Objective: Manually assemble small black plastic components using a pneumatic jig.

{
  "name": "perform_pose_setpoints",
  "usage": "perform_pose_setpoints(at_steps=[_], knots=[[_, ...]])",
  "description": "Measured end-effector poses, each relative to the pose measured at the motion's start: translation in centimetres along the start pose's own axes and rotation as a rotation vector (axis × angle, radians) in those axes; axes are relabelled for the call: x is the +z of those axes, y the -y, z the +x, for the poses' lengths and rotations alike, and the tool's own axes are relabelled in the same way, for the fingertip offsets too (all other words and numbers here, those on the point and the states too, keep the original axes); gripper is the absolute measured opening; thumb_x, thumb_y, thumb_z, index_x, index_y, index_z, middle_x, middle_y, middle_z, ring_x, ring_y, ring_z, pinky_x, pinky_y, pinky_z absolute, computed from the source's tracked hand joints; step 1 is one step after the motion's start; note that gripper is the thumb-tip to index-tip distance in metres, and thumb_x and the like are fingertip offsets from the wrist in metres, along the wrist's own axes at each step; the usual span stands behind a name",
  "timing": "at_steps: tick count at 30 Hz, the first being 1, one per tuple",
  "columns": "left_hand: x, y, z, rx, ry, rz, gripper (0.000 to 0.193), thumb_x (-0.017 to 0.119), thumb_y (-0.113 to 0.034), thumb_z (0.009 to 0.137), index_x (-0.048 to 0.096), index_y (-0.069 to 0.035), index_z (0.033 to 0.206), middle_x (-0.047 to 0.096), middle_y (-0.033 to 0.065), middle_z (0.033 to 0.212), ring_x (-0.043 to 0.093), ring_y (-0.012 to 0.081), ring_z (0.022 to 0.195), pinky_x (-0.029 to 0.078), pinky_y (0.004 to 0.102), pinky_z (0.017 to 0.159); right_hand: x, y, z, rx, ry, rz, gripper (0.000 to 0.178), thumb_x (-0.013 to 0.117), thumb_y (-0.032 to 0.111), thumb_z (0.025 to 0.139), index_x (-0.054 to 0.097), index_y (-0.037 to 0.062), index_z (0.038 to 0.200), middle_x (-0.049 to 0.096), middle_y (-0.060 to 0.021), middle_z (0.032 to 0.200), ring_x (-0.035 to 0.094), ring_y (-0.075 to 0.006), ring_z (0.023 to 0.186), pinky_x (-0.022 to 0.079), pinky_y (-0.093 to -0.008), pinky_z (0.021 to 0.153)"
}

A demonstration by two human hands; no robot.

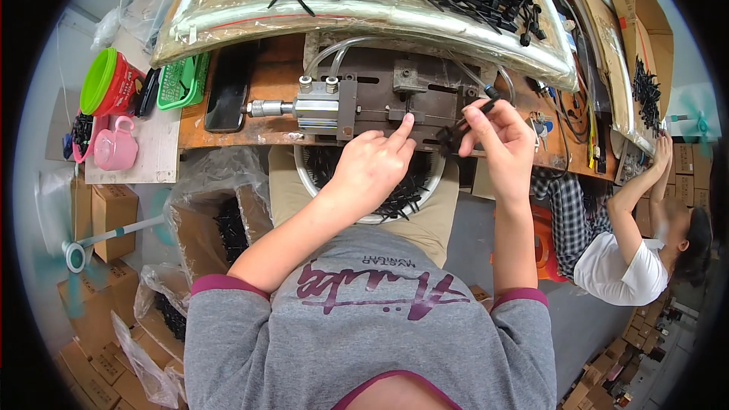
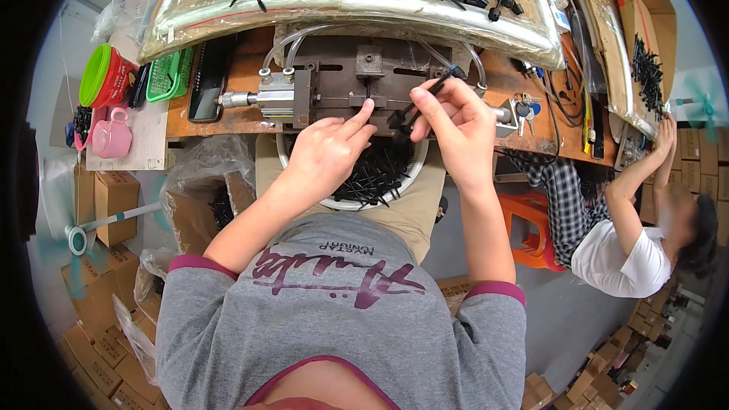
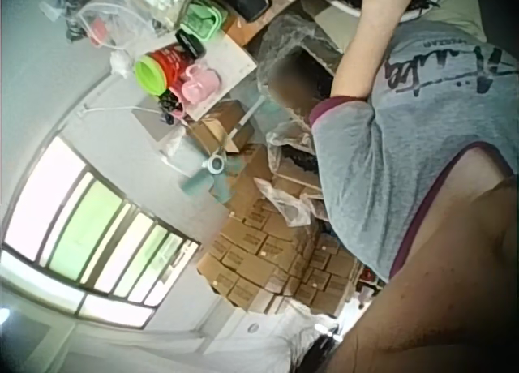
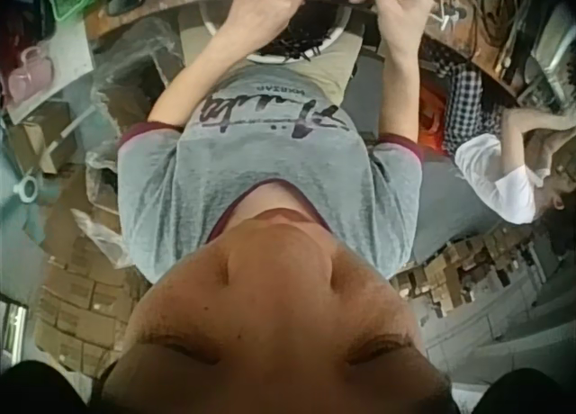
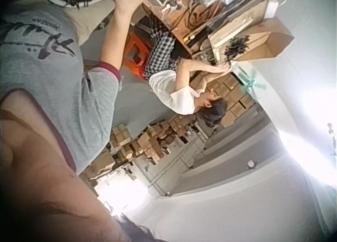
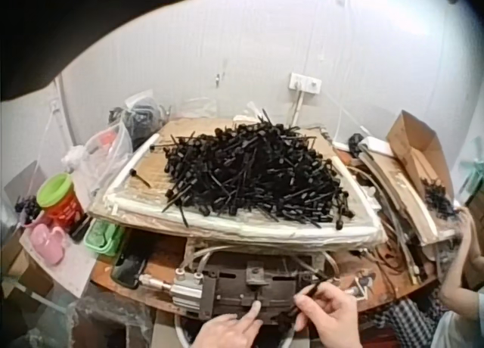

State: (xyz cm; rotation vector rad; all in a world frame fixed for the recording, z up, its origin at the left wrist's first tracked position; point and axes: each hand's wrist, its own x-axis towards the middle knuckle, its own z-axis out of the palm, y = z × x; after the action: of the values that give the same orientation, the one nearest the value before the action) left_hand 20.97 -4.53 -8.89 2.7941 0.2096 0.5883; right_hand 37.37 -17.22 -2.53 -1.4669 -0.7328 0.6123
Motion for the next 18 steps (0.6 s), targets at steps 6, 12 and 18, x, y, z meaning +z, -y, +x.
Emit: perform_pose_setpoints(at_steps=[6, 12, 18], knots=[[-1.1, -0.5, 0.2, -0.062, -0.033, -0.204, 0.031, 0.077, -0.011, 0.08, 0.071, -0.003, 0.11, 0.069, 0.0138, 0.124, 0.072, 0.0242, 0.08, 0.059, 0.033, 0.073, -0.4, -1.5, 0.1, 0.253, 0.099, 0.088, 0.019, 0.069, 0.018, 0.098, 0.064, 0.0002, 0.091, 0.067, -0.0074, 0.073, 0.055, -0.0079, 0.046, 0.038, -0.02, 0.044], [-3.0, -1.6, 0.3, 0.021, -0.24, -0.544, 0.032, 0.079, -0.005, 0.079, 0.071, -0.002, 0.11, 0.069, 0.0095, 0.102, 0.07, 0.0225, 0.084, 0.058, 0.0333, 0.071, 0.4, -1.4, 0.1, 0.35, 0.205, 0.204, 0.021, 0.068, 0.018, 0.098, 0.067, -0.003, 0.101, 0.068, -0.0076, 0.076, 0.054, -0.0071, 0.047, 0.04, -0.0194, 0.044], [-1.8, -0.5, -1.0, -0.067, -0.206, -0.301, 0.026, 0.079, -0.008, 0.078, 0.07, -0.001, 0.101, 0.068, 0.0093, 0.115, 0.069, 0.0221, 0.082, 0.058, 0.0332, 0.07, -0.6, -0.6, 0.3, 0.219, 0.124, 0.176, 0.026, 0.066, 0.011, 0.098, 0.065, -0.0061, 0.117, 0.071, -0.0118, 0.09, 0.067, -0.012, 0.066, 0.054, -0.0235, 0.061]])
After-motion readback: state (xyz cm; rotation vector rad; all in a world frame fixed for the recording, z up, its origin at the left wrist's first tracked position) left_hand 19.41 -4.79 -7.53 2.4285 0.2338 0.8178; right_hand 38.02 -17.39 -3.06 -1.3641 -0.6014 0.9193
